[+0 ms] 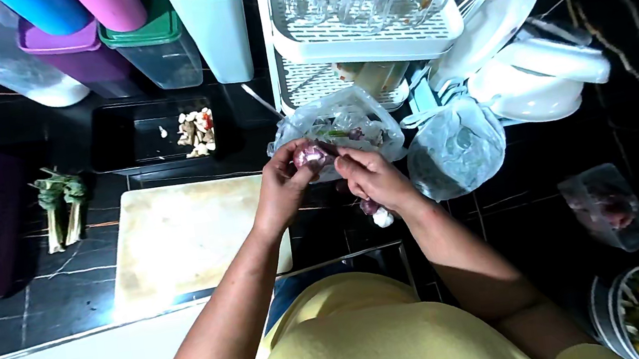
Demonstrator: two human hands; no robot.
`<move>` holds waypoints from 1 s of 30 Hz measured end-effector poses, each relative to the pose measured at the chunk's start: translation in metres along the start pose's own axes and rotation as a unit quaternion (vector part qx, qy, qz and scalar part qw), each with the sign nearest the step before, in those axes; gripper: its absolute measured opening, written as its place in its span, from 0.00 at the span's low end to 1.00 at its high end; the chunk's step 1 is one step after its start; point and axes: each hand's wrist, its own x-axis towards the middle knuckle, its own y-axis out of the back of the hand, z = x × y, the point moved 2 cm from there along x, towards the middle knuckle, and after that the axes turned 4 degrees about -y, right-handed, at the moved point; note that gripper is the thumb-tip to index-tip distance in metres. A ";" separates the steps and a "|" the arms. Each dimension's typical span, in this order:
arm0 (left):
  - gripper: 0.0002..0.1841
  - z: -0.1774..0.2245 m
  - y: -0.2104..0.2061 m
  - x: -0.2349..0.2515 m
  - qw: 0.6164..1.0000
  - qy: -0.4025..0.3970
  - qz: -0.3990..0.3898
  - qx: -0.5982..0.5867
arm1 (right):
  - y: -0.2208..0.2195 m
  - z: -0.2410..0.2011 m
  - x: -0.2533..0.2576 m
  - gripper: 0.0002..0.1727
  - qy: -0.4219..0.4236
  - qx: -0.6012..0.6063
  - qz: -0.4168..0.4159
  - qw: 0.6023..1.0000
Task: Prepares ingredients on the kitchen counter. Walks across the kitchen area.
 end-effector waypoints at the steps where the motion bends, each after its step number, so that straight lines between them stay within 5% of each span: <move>1: 0.22 0.001 0.001 0.000 1.000 0.002 -0.011 0.002 | 0.004 0.003 0.003 0.19 -0.029 0.042 -0.011 0.999; 9: 0.13 -0.011 -0.003 0.003 0.991 0.060 0.009 -0.119 | 0.015 0.017 0.025 0.25 -0.075 -0.035 0.066 0.994; 13: 0.26 -0.022 -0.023 0.010 0.982 0.091 0.039 -0.158 | -0.006 0.013 0.029 0.24 -0.058 -0.006 0.029 0.998; 18: 0.31 -0.031 -0.008 0.009 0.992 0.080 0.093 -0.028 | 0.006 0.000 0.024 0.25 -0.078 -0.035 0.036 0.996; 24: 0.44 -0.020 -0.012 0.009 0.999 0.022 0.016 -0.032 | 0.013 -0.042 0.005 0.23 -0.025 -0.027 -0.017 0.999; 30: 0.25 -0.011 -0.018 0.007 0.996 -0.064 0.009 -0.066 | 0.015 -0.054 -0.002 0.23 0.034 -0.047 0.001 0.998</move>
